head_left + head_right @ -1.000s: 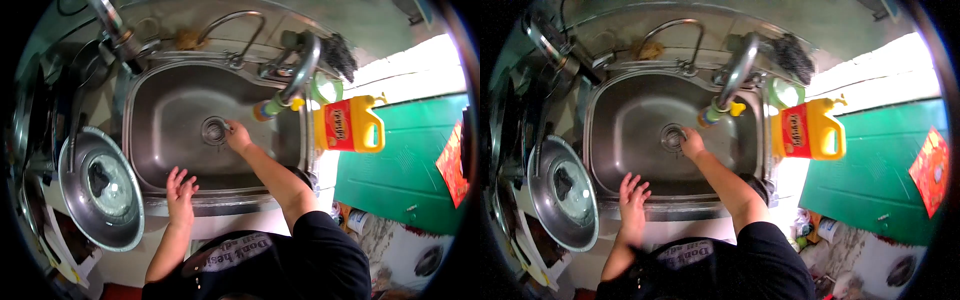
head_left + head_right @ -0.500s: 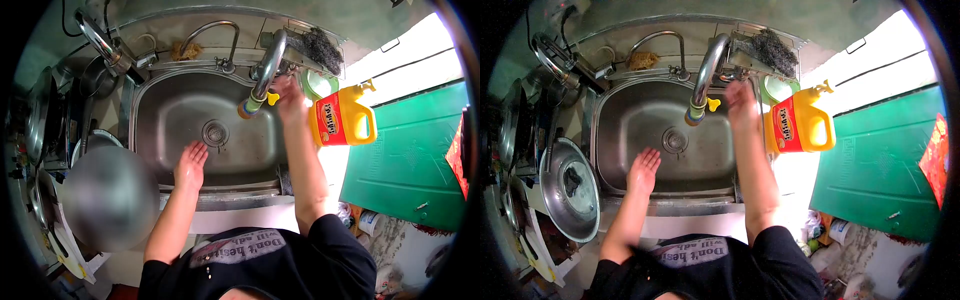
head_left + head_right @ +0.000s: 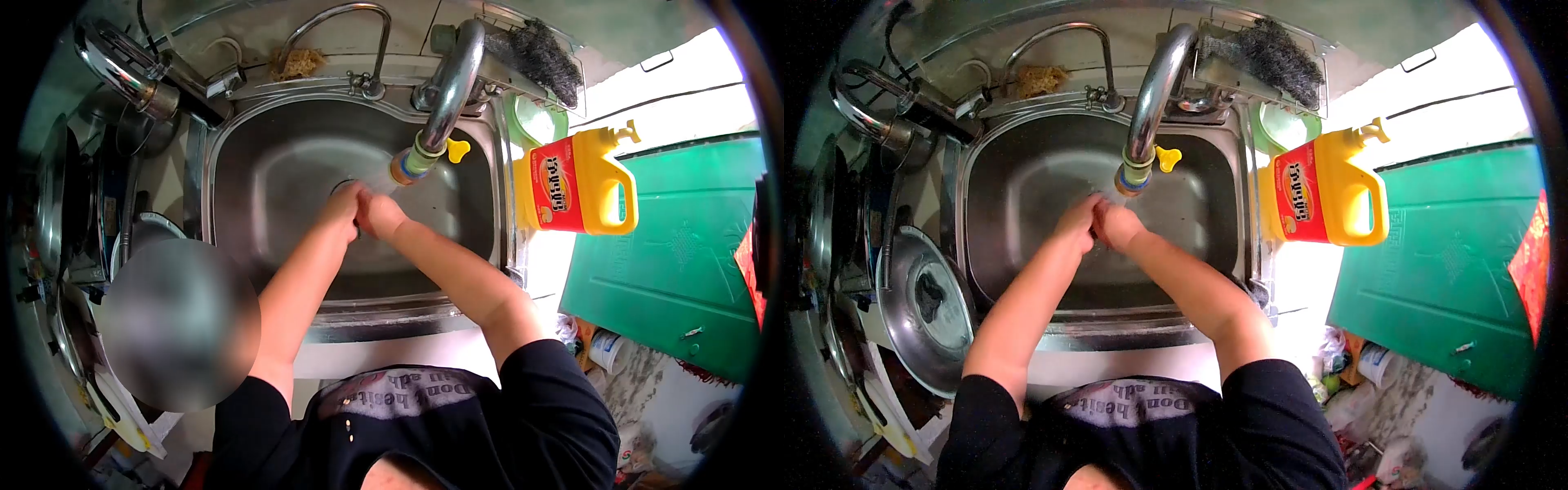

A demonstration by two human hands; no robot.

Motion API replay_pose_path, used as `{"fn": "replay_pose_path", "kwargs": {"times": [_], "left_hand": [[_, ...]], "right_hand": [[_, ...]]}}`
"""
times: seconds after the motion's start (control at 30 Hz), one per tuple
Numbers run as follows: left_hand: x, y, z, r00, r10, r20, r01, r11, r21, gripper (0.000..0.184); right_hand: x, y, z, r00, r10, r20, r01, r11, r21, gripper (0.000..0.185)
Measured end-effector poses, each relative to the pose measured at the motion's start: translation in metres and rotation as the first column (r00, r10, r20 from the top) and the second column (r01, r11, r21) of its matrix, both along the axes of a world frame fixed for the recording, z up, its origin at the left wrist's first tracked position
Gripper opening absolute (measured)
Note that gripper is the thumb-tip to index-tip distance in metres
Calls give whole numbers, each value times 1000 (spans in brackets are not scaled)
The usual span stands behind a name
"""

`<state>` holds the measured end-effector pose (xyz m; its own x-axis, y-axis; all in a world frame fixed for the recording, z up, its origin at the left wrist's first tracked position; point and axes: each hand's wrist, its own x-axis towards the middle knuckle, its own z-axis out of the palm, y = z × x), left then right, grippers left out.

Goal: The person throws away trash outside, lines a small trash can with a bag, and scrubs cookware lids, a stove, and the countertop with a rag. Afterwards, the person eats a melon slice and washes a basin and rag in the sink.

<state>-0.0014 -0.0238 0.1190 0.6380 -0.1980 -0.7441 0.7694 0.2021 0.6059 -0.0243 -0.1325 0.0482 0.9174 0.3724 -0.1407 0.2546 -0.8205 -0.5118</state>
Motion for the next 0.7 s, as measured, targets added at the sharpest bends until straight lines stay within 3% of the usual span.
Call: {"fn": "replay_pose_path", "kwargs": {"times": [0.07, 0.1, 0.17, 0.2, 0.37, 0.4, 0.47, 0.5, 0.53, 0.6, 0.67, 0.7], "left_hand": [[-9, 26, -17, 953, 278, -120, -246, 942, 227, 32], [-12, 38, -19, 953, 277, -123, -243, 942, 231, 32], [-16, 60, -17, 895, 434, -105, -414, 894, 171, 36], [-17, 69, -18, 895, 434, -105, -413, 894, 174, 36], [-24, 93, -22, 896, 437, -71, -434, 899, 55, 45], [-31, 98, -21, 900, 432, -68, -429, 902, 45, 45], [-39, 99, -23, 876, 462, -139, -482, 857, -182, 36], [-37, 94, -23, 879, 460, -128, -475, 870, -131, 34], [-35, 88, -22, 880, 462, -116, -471, 879, -76, 32], [-32, 79, -27, 896, 420, -142, -435, 896, -93, 29], [-32, 66, -31, 898, 410, -161, -428, 899, -95, 27], [-35, 59, -34, 912, 373, -170, -401, 899, -177, 26]], "right_hand": [[-13, 5, -15, 964, 235, 122, -211, 960, -185, 23], [-16, 2, 19, 953, 265, -150, -287, 946, -153, 22], [-19, 4, 2, 914, 342, -219, -388, 896, -218, 25], [-18, 6, -2, 867, 408, -286, -482, 830, -280, 29], [-14, 19, -36, 871, 338, -357, -449, 842, -299, 29], [-14, 17, -43, 887, 315, -339, -416, 864, -285, 27], [-16, 15, -14, 937, 12, -350, -93, 972, -217, 15], [-18, 8, -7, 964, -105, -244, 104, 994, -18, 15], [-17, 0, 8, 983, -175, -61, 182, 971, 156, 15], [-21, -24, 54, 880, -440, -178, 474, 796, 377, 11], [-13, -56, 91, 714, -701, 0, 586, 597, 547, 7], [-2, -75, 103, 610, -772, -180, 648, 356, 673, 7]]}}
